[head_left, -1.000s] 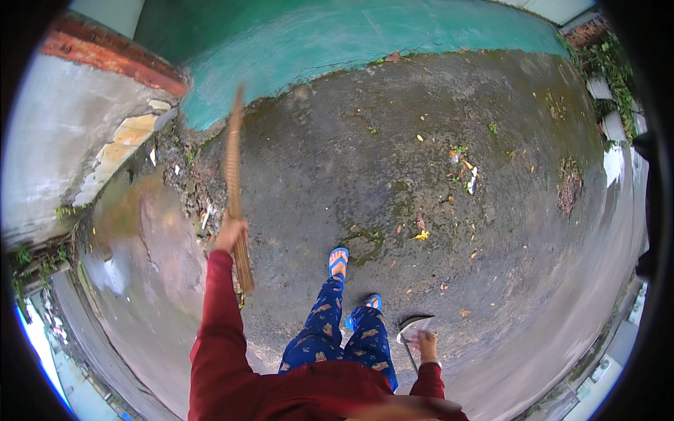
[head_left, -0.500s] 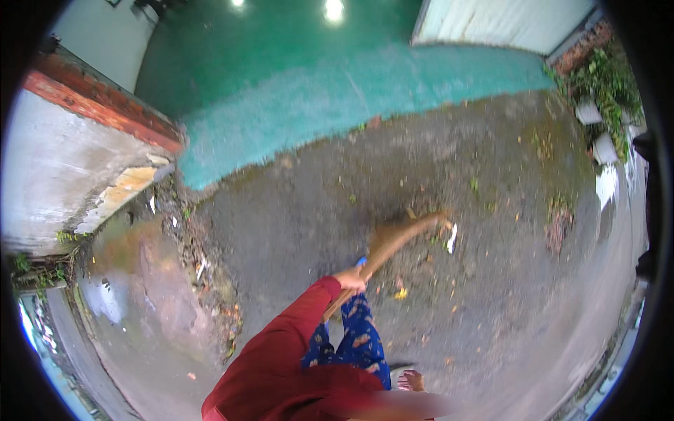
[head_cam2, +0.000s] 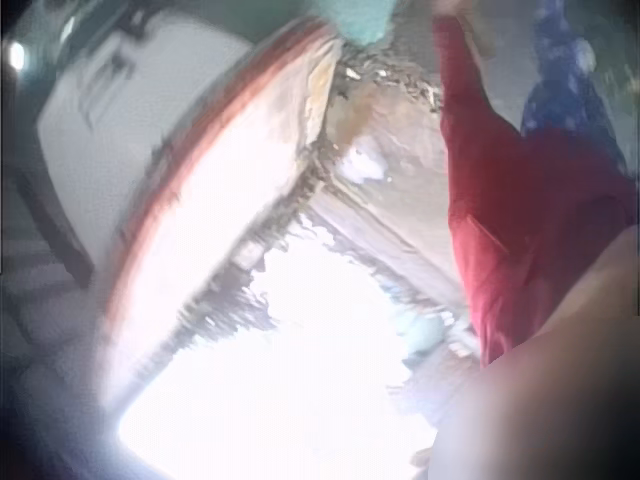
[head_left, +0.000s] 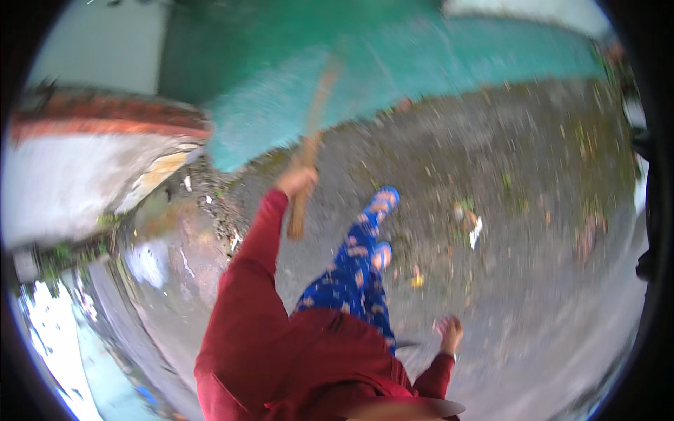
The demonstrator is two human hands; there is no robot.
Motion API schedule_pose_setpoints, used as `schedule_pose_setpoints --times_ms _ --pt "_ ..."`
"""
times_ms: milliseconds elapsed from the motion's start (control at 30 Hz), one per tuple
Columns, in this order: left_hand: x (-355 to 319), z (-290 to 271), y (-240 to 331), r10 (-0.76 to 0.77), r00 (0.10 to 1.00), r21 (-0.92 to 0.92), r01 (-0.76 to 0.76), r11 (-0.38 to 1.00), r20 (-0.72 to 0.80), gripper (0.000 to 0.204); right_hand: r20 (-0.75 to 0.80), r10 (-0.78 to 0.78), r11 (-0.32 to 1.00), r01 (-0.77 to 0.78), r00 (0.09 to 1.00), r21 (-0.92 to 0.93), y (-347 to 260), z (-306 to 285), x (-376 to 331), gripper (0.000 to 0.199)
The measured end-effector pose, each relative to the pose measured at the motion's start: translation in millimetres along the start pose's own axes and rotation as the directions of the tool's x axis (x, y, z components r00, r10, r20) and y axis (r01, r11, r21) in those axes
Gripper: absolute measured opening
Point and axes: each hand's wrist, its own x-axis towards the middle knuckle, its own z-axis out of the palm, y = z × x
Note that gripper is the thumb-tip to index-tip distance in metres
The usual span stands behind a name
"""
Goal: The person sweeps wet leaves and debris on a concrete surface using a traditional broom and dustpan. They gather the debris into piles, scoop it into the dustpan, and walk to a green bin to dispose of it before returning to sweep more areas.
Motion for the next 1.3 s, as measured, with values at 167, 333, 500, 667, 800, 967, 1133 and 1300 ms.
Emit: schedule_pose_setpoints --times_ms 167,333,500,667,800,967,1133,1300 --pt "129 96 47 0.05 0.993 0.241 -0.024 0.97 -0.103 0.019 -0.269 0.357 0.934 -0.345 0.895 0.094 58 19 -43 0.025" --pt "89 269 -4 0.154 0.948 0.678 -0.308 0.668 0.279 0.076 -0.014 0.451 0.885 -0.45 0.892 -0.118 30 76 -51 0.024" --pt "70 330 72 -0.297 0.587 0.61 -0.454 0.649 0.753 0.09 -0.041 0.32 0.939 -0.323 0.946 -0.12 -84 150 9 0.042" --pt "11 313 118 -0.075 0.537 0.345 -0.424 0.837 0.841 0.088 0.7 0.044 0.766 -0.474 0.713 0.434 -161 249 14 0.06" --pt "27 266 141 0.045 0.755 0.412 -0.406 0.816 0.655 0.08 0.731 -0.017 0.506 -0.625 0.682 0.594 -172 331 -22 0.029" --pt "53 237 185 0.017 0.935 0.406 -0.169 0.898 0.353 0.075 0.767 -0.023 0.566 -0.624 0.641 0.538 -221 381 3 0.015" --pt "101 321 185 -0.061 0.955 0.411 -0.066 0.909 0.289 0.012 0.821 -0.081 0.439 -0.719 0.565 0.539 -254 302 90 0.012" --pt "66 527 56 -0.163 0.84 0.664 -0.274 0.696 0.518 0.044 0.564 0.214 0.054 -0.587 0.797 0.808 -201 142 126 0.012"
